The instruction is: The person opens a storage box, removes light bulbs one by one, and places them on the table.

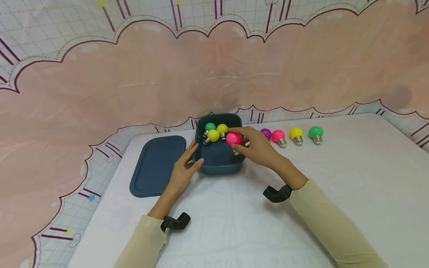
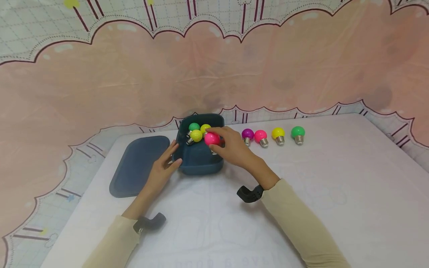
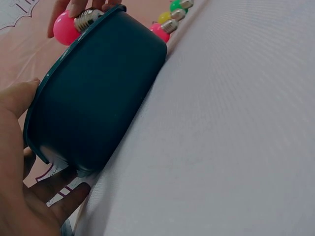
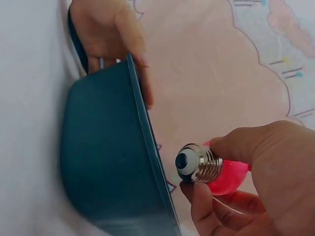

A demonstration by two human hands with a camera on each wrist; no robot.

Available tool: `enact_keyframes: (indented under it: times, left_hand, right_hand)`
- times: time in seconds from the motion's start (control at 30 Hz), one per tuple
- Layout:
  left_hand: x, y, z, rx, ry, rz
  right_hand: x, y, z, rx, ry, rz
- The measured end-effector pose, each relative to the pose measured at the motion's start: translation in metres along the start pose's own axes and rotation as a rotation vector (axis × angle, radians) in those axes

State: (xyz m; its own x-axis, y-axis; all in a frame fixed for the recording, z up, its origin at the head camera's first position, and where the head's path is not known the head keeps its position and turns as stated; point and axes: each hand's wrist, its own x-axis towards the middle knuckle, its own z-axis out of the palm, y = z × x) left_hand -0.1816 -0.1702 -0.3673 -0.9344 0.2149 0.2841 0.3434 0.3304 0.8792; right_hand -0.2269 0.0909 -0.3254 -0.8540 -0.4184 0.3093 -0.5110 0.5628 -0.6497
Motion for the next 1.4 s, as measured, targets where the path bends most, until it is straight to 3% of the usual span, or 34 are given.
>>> enact_keyframes:
  times: [0.5, 0.83, 1.1, 1.4]
  left_hand:
    - [0.001, -0.001, 0.001, 0.008, 0.004, 0.01]
    - [0.001, -0.002, 0.001, 0.008, 0.001, 0.006]
    - [0.001, -0.001, 0.001, 0.005, 0.002, 0.002]
    - [0.0, -0.001, -0.001, 0.014, 0.002, 0.007]
  right_hand:
    - [-0.025, 0.035, -0.023, -0.059, 0.006, 0.036]
    - [-0.045, 0.071, -0.024, -0.068, -0.035, 0.152]
    - [-0.05, 0.081, -0.024, -0.053, -0.054, 0.23]
    - [-0.051, 0.084, -0.024, -0.052, -0.09, 0.238]
